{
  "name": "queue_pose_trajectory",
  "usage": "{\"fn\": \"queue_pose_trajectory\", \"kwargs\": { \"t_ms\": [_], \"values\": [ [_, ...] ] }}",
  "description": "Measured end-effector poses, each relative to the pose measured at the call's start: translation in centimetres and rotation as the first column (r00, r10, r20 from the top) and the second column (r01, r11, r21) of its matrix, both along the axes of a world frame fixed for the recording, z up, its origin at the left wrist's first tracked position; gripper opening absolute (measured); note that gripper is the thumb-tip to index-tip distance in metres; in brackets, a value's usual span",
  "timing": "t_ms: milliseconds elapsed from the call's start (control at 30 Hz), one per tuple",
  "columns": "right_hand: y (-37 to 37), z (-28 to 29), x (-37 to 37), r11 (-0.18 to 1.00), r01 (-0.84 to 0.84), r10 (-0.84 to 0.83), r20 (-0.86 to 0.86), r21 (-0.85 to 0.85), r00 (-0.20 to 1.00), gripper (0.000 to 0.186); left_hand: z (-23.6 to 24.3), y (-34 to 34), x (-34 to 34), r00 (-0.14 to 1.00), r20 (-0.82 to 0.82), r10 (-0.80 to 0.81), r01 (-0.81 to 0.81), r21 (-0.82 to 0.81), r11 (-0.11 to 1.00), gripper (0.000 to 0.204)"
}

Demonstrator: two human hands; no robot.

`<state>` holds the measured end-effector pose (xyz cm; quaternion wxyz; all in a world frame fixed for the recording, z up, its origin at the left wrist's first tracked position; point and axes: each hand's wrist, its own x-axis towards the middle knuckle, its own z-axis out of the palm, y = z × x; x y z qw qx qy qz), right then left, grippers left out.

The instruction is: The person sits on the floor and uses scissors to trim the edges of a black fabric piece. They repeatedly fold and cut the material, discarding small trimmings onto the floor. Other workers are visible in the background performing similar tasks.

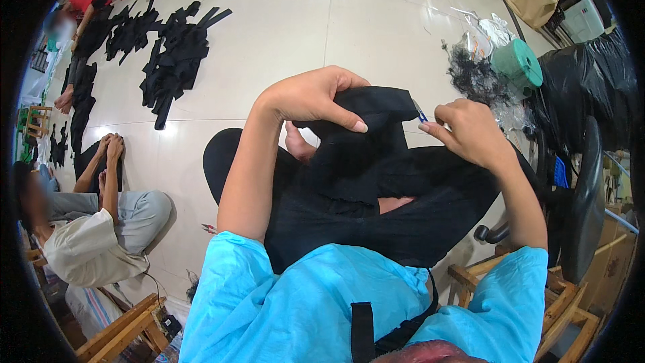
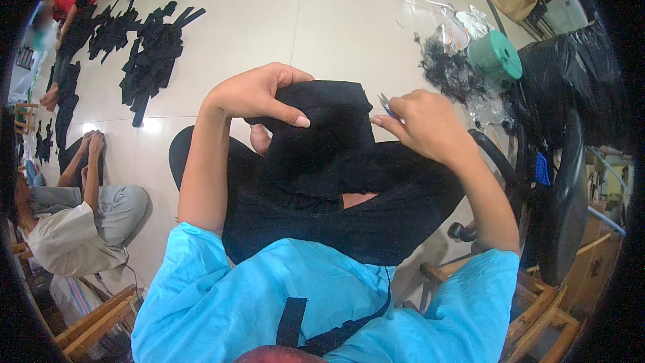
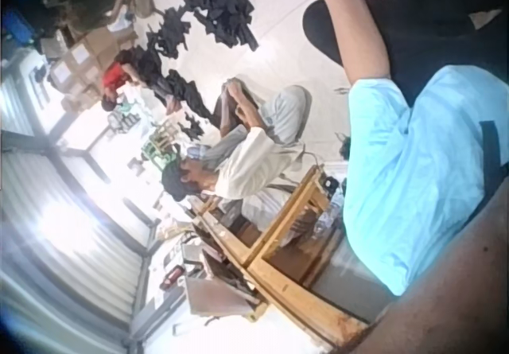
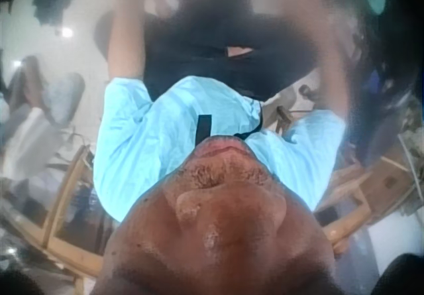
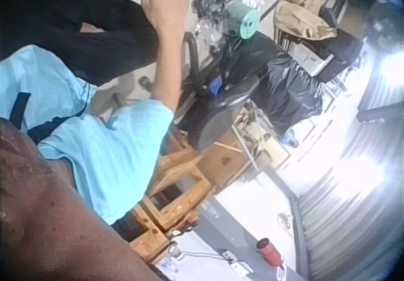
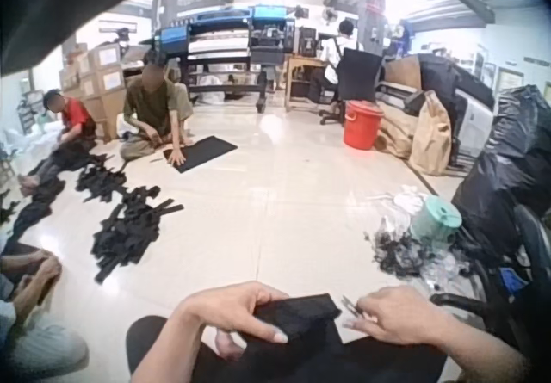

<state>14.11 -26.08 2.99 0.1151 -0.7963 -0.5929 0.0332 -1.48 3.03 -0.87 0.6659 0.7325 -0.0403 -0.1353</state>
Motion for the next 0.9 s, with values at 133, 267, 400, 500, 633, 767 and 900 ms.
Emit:
{"fn": "queue_pose_trajectory", "kwargs": {
  "t_ms": [133,267,400,500,633,767,900],
  "values": [
    [-0.6,1.8,2.9,0.994,0.092,-0.107,-0.292,-0.068,0.95,0.043,-0.4,0.6,0.7,1.0,-0.01,-0.01,0.012,0.232,0.973,0.043],
    [-2.0,3.1,4.6,0.927,0.35,-0.141,-0.741,0.134,0.657,0.046,-1.2,1.4,1.0,0.998,0.056,-0.017,0.008,0.163,0.987,0.041],
    [-3.0,3.8,4.7,0.81,0.529,0.0,-0.902,0.253,0.431,0.042,0.1,1.6,0.1,0.965,0.13,0.226,-0.219,-0.063,0.974,0.037],
    [-3.9,3.8,4.1,0.764,0.584,0.052,-0.928,0.275,0.369,0.041,-0.4,1.2,0.9,0.932,0.092,0.35,-0.303,-0.328,0.895,0.031],
    [-3.6,4.1,2.8,0.734,0.61,0.131,-0.944,0.298,0.303,0.041,0.5,-2.9,2.2,0.868,-0.031,0.496,-0.429,-0.55,0.716,0.027],
    [-4.1,3.4,2.5,0.717,0.61,0.147,-0.929,0.337,0.34,0.042,0.9,-4.3,2.3,0.773,-0.073,0.631,-0.573,-0.509,0.643,0.026],
    [-6.0,2.2,1.9,0.722,0.611,-0.033,-0.866,0.324,0.498,0.045,1.2,-2.5,2.0,0.679,0.025,0.734,-0.602,-0.554,0.576,0.026]
  ]
}}
